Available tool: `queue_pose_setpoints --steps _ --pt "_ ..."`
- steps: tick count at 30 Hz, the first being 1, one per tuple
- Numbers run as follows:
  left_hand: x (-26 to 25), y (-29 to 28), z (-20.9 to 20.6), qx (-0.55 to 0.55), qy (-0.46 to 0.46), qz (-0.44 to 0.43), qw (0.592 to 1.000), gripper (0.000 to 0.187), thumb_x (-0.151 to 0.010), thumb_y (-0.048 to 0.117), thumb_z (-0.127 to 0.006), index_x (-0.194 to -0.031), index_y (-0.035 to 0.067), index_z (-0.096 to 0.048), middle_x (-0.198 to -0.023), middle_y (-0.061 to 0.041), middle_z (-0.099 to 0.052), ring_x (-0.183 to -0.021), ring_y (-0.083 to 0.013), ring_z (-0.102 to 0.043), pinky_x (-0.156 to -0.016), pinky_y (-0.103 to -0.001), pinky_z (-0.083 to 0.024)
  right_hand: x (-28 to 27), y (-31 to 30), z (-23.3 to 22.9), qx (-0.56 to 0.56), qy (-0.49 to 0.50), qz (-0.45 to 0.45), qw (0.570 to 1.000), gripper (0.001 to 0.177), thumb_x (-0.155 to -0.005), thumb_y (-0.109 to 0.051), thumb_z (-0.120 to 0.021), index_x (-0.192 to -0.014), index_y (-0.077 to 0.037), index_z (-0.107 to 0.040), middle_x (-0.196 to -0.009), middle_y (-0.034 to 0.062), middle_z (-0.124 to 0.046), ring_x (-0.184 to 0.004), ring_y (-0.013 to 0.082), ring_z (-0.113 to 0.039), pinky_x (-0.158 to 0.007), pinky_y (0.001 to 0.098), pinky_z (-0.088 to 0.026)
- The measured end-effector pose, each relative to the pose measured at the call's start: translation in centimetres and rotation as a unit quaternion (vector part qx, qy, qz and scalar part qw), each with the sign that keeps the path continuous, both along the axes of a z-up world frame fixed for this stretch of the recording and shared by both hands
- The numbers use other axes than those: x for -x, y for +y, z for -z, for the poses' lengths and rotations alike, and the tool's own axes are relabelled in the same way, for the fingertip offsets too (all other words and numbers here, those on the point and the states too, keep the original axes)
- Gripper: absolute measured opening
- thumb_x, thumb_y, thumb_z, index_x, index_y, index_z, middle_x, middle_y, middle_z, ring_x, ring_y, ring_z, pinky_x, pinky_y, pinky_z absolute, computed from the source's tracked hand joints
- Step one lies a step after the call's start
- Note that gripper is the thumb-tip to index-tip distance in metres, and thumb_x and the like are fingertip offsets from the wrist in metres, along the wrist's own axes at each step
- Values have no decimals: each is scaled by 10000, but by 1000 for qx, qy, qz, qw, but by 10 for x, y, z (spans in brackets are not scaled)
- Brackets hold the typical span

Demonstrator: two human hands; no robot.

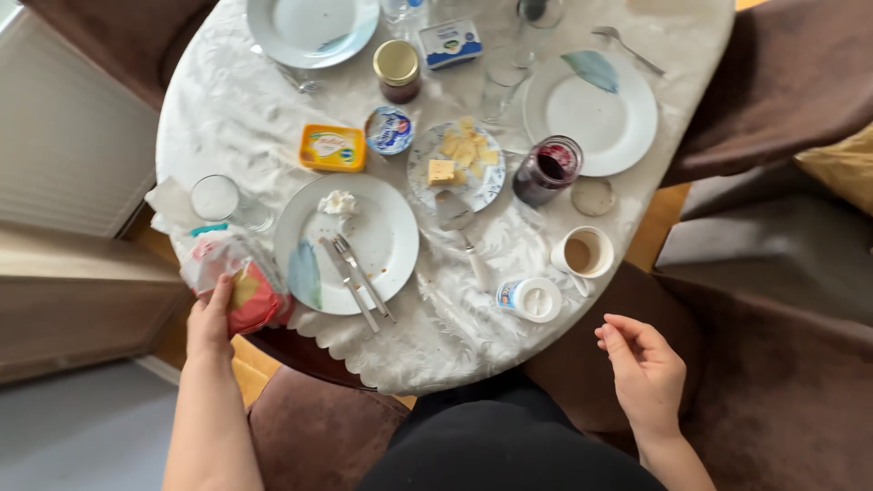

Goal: The person picks up a slice of bread and puts it in a white paper bag, then clears the table by picking up a glass and various food packaging, eventually focusing on opening a large silver foil bag by hand.

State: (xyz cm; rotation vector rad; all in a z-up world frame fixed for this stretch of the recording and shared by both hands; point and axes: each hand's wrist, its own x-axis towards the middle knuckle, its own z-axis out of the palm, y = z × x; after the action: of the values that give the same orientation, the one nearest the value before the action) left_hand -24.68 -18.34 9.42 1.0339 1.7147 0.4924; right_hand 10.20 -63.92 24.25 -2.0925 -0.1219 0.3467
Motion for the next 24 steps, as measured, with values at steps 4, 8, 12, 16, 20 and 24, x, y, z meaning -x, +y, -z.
queue_pose_setpoints --steps 4,8,12,16,20,24 --pt "1 -6 4 -43 41 -20 998 607 -849 586 -776 -1191 105 -635 -1151 -29 -690 -990 -127 -662 -812 -284 -543 -2 -3 15 -15 -39 -2 999 140 -966 -57 -701 -1092 -21 -748 -936 112 -761 -828 155 -709 -836 247 -581" --pt "-4 -13 3 -70 128 -14 989 633 -931 619 -679 -1244 78 -575 -1213 -78 -635 -1055 -222 -642 -864 -358 -521 -1 6 15 -4 -4 -12 1000 142 -952 -83 -698 -1071 -38 -762 -913 98 -777 -829 154 -720 -834 257 -595" --pt "2 -16 11 -134 186 24 973 633 -998 597 -630 -1250 19 -570 -1132 -115 -600 -996 -293 -618 -815 -436 -495 -2 15 17 17 2 -32 999 148 -916 -98 -728 -1048 -67 -789 -961 44 -784 -853 144 -730 -827 243 -586" --pt "-6 -30 -6 -158 213 41 963 612 -997 547 -598 -1296 16 -538 -1241 -191 -552 -1250 -325 -444 -1014 -471 -373 -4 20 27 10 -45 -71 996 148 -905 -98 -736 -1042 -72 -786 -985 37 -788 -866 128 -718 -828 238 -587" --pt "-6 -40 -15 -200 243 37 948 685 -1021 497 -624 -1397 -57 -484 -1347 -304 -474 -1255 -446 -455 -1026 -531 -362 -5 24 34 -4 -43 -100 994 135 -894 -108 -739 -1014 -76 -792 -961 36 -788 -841 132 -716 -796 242 -587" --pt "3 -47 -9 -282 268 68 919 684 -1044 452 -655 -1407 -106 -493 -1315 -342 -492 -1226 -499 -460 -1001 -566 -368 -6 25 39 -9 -72 -123 990 132 -886 -109 -743 -1006 -86 -794 -962 25 -799 -839 121 -725 -776 233 -580"
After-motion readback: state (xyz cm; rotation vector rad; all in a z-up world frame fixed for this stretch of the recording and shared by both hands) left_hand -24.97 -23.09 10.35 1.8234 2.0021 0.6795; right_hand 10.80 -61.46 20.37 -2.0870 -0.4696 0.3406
